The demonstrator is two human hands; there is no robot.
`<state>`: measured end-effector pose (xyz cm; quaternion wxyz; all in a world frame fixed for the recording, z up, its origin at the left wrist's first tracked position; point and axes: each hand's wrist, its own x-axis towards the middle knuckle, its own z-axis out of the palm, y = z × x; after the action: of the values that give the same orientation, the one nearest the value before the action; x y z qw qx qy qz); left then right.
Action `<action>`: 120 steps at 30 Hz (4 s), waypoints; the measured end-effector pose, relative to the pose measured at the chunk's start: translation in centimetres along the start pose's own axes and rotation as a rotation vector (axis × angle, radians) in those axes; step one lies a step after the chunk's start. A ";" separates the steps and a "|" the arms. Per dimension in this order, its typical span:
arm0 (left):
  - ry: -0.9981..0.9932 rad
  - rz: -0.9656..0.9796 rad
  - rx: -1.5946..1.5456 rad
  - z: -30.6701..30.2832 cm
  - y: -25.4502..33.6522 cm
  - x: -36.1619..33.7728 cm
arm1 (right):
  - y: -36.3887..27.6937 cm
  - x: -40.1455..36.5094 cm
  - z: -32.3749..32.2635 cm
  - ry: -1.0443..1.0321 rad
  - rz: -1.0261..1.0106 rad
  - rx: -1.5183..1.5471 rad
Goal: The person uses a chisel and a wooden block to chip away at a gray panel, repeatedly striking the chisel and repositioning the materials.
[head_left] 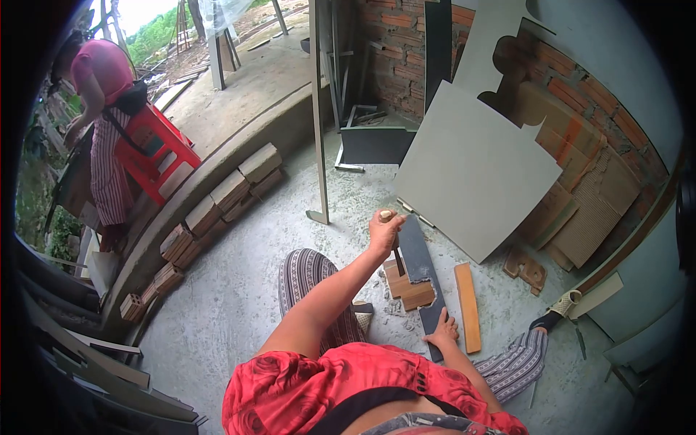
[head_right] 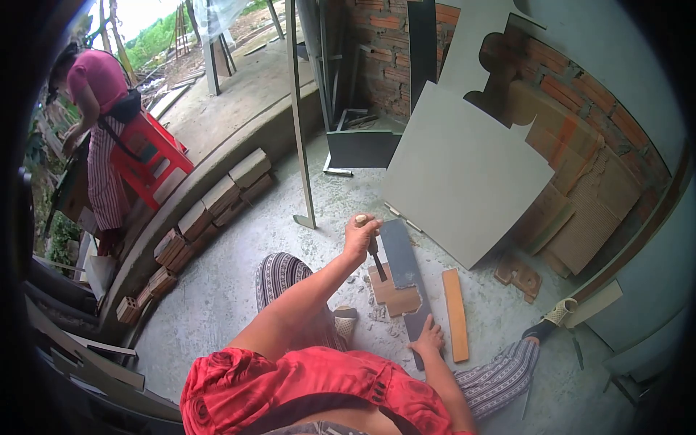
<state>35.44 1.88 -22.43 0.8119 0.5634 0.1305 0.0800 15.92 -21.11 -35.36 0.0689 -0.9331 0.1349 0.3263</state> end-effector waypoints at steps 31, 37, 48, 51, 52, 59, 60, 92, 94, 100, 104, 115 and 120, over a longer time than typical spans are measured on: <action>-0.631 -0.042 0.557 1.5 -6.5 -1.9 | 8.9 3.6 -0.5 0.099 0.465 0.207; -0.620 -0.055 0.573 1.7 -5.4 -2.2 | 9.7 4.9 0.2 0.097 0.467 0.220; -0.685 0.046 0.611 1.7 -6.5 -2.0 | 10.4 4.4 0.2 0.327 0.435 0.476; -0.703 0.061 0.638 1.8 -6.4 -2.2 | 9.6 3.7 -0.8 0.491 0.165 0.903; -0.713 0.053 0.641 1.7 -6.6 -2.1 | 8.3 2.3 -2.4 0.404 0.158 1.037; -0.730 0.113 0.757 1.4 -7.4 -1.7 | 4.7 2.6 -5.2 0.115 -0.184 1.567; -0.740 0.108 0.784 1.5 -7.6 -2.0 | 3.7 1.2 -6.7 0.115 -0.184 1.559; -0.682 0.066 0.665 1.2 -7.5 -3.5 | 0.0 -10.8 -14.5 0.009 -0.581 1.100; -0.692 0.079 0.662 1.5 -7.6 -3.2 | -0.6 -11.2 -15.5 0.123 -0.700 1.161; -0.662 0.074 0.646 1.2 -7.5 -2.6 | -1.1 -12.0 -15.8 0.096 -0.681 1.311; -0.645 0.098 0.691 1.3 -7.6 -2.7 | -0.5 -11.7 -15.6 0.108 -0.711 1.402; -0.651 0.155 0.695 1.5 -7.5 -3.3 | -2.4 -13.5 -16.4 0.092 -0.738 1.384; -0.650 0.115 0.692 1.4 -6.8 -3.5 | -2.5 -13.5 -16.3 0.105 -0.782 1.351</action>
<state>32.44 -2.68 -27.90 0.5697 0.8027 -0.1424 -0.1038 16.15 -19.47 -14.09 0.7255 -0.6828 -0.0310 0.0809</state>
